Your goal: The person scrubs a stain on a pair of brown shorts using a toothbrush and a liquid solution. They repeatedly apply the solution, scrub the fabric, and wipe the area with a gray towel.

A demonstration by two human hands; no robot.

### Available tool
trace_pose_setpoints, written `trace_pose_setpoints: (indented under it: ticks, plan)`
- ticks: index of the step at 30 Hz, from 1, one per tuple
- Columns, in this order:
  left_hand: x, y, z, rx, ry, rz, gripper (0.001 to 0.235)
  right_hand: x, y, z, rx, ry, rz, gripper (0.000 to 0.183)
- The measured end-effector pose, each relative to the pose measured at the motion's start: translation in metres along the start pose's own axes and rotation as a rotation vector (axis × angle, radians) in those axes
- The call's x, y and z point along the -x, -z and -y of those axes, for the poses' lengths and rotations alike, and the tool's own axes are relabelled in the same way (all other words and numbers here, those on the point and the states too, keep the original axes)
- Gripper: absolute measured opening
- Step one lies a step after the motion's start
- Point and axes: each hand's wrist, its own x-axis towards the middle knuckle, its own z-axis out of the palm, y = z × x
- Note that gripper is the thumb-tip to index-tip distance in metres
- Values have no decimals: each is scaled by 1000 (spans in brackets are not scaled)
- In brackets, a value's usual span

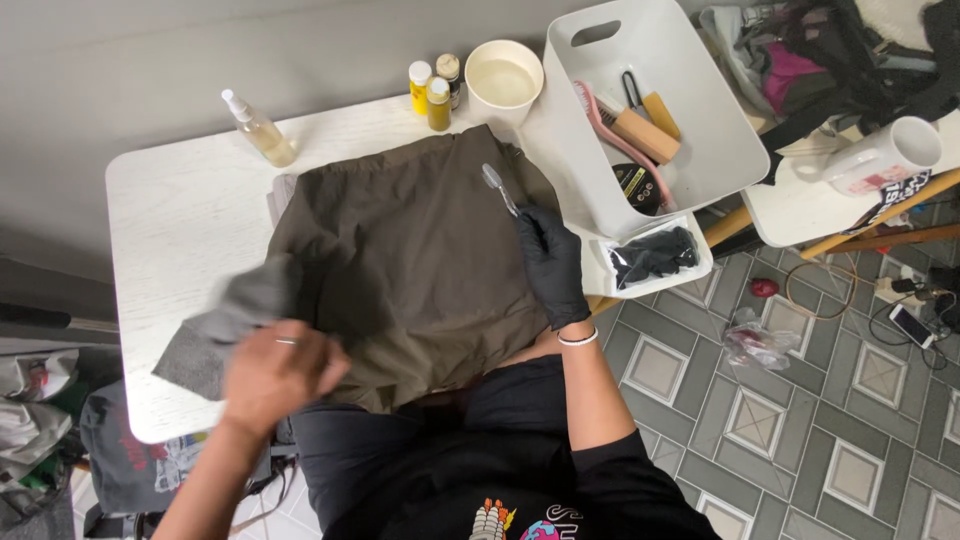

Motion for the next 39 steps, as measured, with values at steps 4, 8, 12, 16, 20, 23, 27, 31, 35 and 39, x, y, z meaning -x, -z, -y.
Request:
trace_pose_setpoints:
  ticks: [4, 8, 12, 16, 20, 23, 27, 31, 35, 39]
  plan:
    - [40, 8, 15, -212, 678, 72, 40, 4, 0, -16, 29, 131, 40, 20]
    - [63, 9, 38, -81, 935, 92, 27, 4, -2, -4, 26, 131, 45, 19]
    - [69, 14, 45, -71, 971, 60, 36, 6, -4, -4, 38, 111, 34, 21]
    - [40, 35, 34, -162, 915, -90, 37, 14, 0, 6, 163, 117, -40, 19]
    - [25, 46, -8, -121, 883, -168, 30, 23, 11, 10, 379, 301, -165, 21]
    - [34, 41, -56, -5, 924, -75, 20, 38, 27, 18, 516, 338, -182, 21]
    - [30, 47, -111, 193, 1219, 29, 22, 76, 45, 17, 548, 200, -181, 20]
    - [35, 47, -120, 327, 1505, 317, 39, 100, 52, -4, 516, 170, -155, 24]
    - [42, 35, -114, 738, 1555, 258, 38, 107, 43, -11, 455, 67, -235, 11]
    - [45, 20, -126, 972, 1599, 14, 25, 107, 33, 18, 461, -190, -299, 20]
